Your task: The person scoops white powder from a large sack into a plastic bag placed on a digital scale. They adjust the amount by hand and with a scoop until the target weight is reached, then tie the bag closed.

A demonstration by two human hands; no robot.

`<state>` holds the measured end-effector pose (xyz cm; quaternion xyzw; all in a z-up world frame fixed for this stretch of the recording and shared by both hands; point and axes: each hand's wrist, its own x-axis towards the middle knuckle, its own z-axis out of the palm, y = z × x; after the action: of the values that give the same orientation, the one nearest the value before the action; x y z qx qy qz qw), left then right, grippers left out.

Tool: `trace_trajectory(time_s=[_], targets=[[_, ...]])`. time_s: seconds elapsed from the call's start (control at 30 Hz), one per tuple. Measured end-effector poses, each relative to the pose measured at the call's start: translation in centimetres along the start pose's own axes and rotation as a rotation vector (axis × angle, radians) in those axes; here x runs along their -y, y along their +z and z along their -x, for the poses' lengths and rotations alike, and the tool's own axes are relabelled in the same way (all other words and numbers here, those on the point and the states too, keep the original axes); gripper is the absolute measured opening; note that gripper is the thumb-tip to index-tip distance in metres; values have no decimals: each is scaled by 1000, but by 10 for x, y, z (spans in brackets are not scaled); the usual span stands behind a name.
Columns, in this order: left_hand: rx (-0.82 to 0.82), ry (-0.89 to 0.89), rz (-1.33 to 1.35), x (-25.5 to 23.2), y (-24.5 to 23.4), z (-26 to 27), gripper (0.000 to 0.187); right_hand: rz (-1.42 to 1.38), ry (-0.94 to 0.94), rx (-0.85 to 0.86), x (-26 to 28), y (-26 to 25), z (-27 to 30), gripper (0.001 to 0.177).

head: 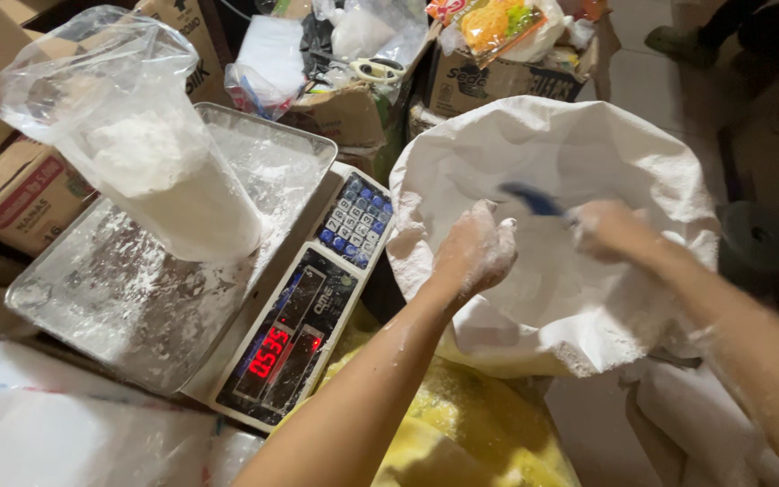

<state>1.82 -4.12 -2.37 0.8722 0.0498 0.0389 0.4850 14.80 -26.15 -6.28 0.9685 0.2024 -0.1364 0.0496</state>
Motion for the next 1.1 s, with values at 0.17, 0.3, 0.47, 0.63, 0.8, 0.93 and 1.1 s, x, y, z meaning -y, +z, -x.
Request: trace_trajectory(time_s=[0.17,0.3,0.47,0.63,0.8,0.93,1.1], targets=[[-17,11,26,-1,0,8,49,-25,15,-112,37,1,41,43],[-53,61,3,2,-8,19,44,-159,-11,-27,54,3,54,40],[-135,160,77,-9,-22,32,34,-440,-24,-94,57,-15,68,32],[-263,171,319,-26,-49,49,33,-717,148,-18,62,-90,101,28],[-829,419,171,-29,-94,71,30,-720,-44,-248,109,-188,134,26],[-1117,357,71,-24,-142,87,31,-625,-491,-570,187,-237,137,24],[-1270,360,89,-16,-194,101,40,-475,-687,-711,277,-281,128,24]])
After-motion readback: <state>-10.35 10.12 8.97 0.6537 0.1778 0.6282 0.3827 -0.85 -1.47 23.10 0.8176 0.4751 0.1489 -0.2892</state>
